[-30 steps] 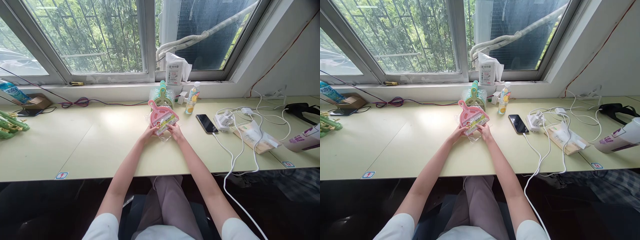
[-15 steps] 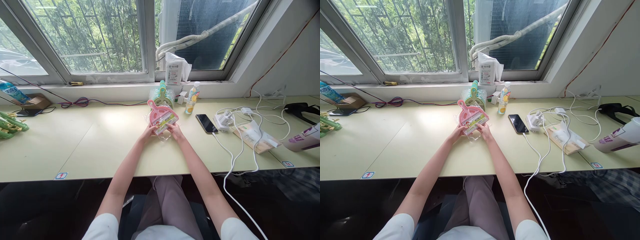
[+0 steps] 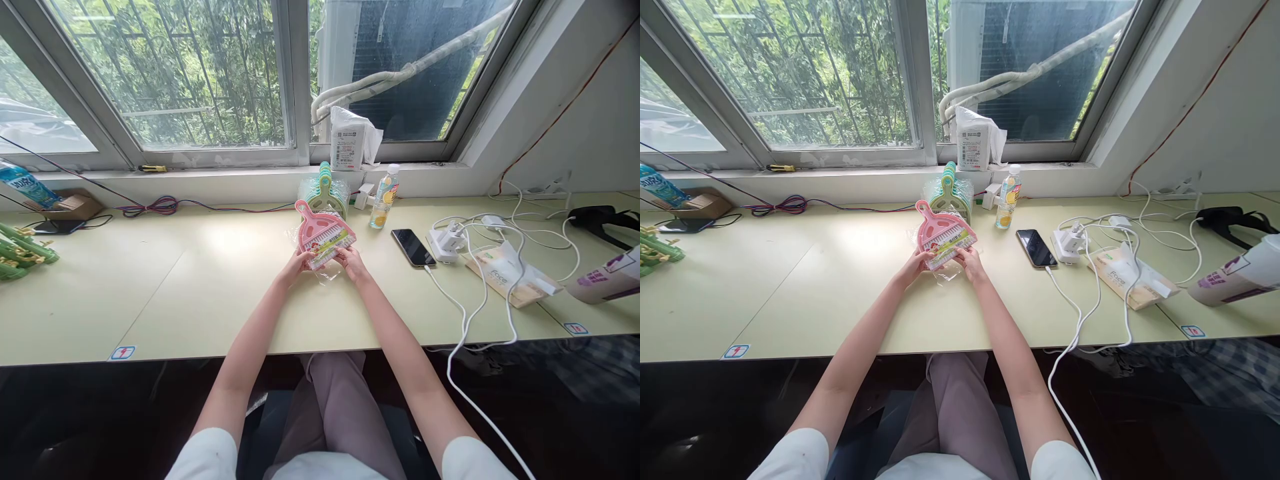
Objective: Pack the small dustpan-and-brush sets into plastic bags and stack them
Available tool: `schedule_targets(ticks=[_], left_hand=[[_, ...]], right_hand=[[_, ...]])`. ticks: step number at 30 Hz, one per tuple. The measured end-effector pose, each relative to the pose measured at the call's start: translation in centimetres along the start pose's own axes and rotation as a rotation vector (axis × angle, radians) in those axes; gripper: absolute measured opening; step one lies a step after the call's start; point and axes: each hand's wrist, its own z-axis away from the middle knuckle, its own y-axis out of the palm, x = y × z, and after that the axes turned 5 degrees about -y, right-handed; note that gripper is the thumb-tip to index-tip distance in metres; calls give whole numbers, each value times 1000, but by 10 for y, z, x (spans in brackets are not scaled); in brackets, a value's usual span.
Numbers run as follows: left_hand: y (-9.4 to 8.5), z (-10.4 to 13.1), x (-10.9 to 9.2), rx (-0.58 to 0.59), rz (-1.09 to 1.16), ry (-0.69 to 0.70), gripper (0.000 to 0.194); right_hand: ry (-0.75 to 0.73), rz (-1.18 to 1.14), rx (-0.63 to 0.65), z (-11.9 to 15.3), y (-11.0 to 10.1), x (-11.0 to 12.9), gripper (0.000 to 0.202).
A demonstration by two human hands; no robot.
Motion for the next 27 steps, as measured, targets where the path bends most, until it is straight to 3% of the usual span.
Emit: schedule_targets(ticks=[12, 16, 18, 21, 24, 27], left_hand=[[-2, -1, 0, 2, 18, 3, 70], [-11, -4, 0, -38, 47, 22, 65], [-18, -6, 0, -95, 70, 25, 63], [-28, -7, 0, -171, 113, -1, 61], [-33, -7, -1, -176, 143, -32, 57], [-35, -5, -2, -168, 139, -65, 54]], right_hand=[[55, 28, -6, -1, 0, 5, 11], [44, 161, -49, -4, -10, 9, 6], [-61, 324, -164, -5, -16, 11, 6], [-379, 598, -283, -4, -21, 13, 27], [-633, 788, -171, -2, -20, 15, 52], [-642, 848, -36, -2, -17, 14, 43]])
